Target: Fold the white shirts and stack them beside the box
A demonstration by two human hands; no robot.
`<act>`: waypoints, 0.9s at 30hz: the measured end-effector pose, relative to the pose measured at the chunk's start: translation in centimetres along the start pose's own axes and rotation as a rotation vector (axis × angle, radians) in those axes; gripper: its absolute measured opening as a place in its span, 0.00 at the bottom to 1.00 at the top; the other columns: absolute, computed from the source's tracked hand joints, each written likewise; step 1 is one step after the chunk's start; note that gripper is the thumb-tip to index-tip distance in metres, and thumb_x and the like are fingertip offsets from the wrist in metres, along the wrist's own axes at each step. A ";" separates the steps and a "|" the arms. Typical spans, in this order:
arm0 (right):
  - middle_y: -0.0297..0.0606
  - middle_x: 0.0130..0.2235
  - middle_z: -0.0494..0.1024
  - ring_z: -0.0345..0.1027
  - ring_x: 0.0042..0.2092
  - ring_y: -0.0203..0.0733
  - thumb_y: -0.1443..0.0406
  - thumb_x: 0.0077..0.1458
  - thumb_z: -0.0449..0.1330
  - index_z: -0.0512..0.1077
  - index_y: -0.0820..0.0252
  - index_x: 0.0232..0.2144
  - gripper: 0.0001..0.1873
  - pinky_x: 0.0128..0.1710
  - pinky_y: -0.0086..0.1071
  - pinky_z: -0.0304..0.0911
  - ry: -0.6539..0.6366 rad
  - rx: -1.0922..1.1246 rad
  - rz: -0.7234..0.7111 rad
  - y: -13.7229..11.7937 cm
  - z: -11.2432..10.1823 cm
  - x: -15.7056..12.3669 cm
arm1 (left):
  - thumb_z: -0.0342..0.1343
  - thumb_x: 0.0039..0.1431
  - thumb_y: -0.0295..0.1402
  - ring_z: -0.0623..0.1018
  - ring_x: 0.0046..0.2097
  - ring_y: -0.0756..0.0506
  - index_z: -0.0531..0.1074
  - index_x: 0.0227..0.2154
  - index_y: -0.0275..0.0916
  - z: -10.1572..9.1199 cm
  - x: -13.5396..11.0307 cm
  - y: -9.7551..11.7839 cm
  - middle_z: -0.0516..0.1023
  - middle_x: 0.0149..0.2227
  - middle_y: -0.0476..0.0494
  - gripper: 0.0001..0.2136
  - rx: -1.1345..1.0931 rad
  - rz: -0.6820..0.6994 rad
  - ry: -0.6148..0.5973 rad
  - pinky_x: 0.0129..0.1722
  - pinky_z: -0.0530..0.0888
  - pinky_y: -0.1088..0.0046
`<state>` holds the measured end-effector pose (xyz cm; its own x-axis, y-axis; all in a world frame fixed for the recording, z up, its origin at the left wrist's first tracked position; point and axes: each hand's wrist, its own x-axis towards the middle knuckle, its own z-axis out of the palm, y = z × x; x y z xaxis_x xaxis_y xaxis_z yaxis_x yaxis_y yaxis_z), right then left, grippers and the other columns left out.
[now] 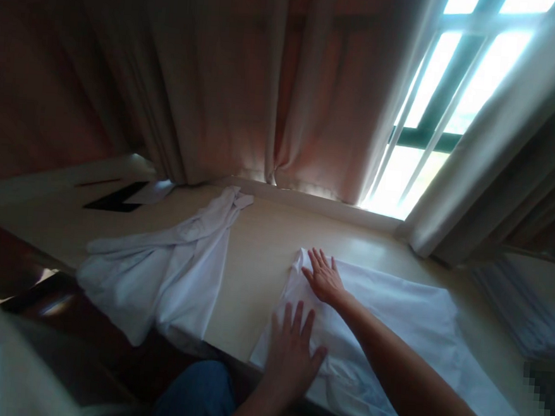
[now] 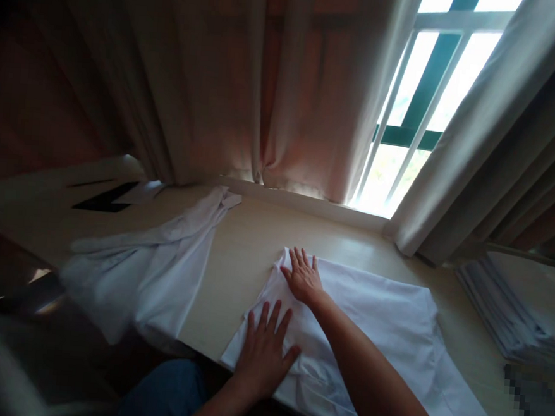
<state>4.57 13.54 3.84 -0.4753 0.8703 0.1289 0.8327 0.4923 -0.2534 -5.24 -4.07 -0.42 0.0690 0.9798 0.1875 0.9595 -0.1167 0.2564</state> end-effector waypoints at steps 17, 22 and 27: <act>0.50 0.66 0.52 0.44 0.66 0.53 0.46 0.63 0.35 0.52 0.64 0.64 0.38 0.61 0.55 0.45 0.167 -0.216 0.251 15.7 0.1 -25.0 | 0.51 0.57 0.33 0.70 0.54 0.42 0.68 0.51 0.36 -5.5 2.7 -3.2 0.73 0.51 0.36 0.19 -0.108 -0.348 0.132 0.55 0.64 0.65; 0.48 0.66 0.51 0.41 0.67 0.52 0.48 0.63 0.37 0.54 0.62 0.64 0.35 0.62 0.54 0.39 0.069 -0.169 0.270 13.5 0.4 -24.5 | 0.55 0.53 0.36 0.77 0.41 0.44 0.75 0.38 0.37 -5.4 3.9 -4.8 0.80 0.39 0.39 0.12 -0.203 -0.438 0.027 0.41 0.70 0.71; 0.45 0.67 0.49 0.37 0.68 0.51 0.49 0.64 0.38 0.53 0.60 0.65 0.34 0.64 0.52 0.33 0.035 -0.153 0.302 12.5 0.1 -24.7 | 0.60 0.46 0.36 0.78 0.43 0.41 0.76 0.28 0.38 -5.6 5.1 -4.9 0.80 0.35 0.40 0.07 -0.362 -0.487 0.017 0.40 0.69 0.71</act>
<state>26.70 -1.82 -2.59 -0.1926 0.9758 0.1035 0.9687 0.2059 -0.1388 -11.12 0.60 4.59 -0.3622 0.9319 -0.0178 0.7256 0.2939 0.6222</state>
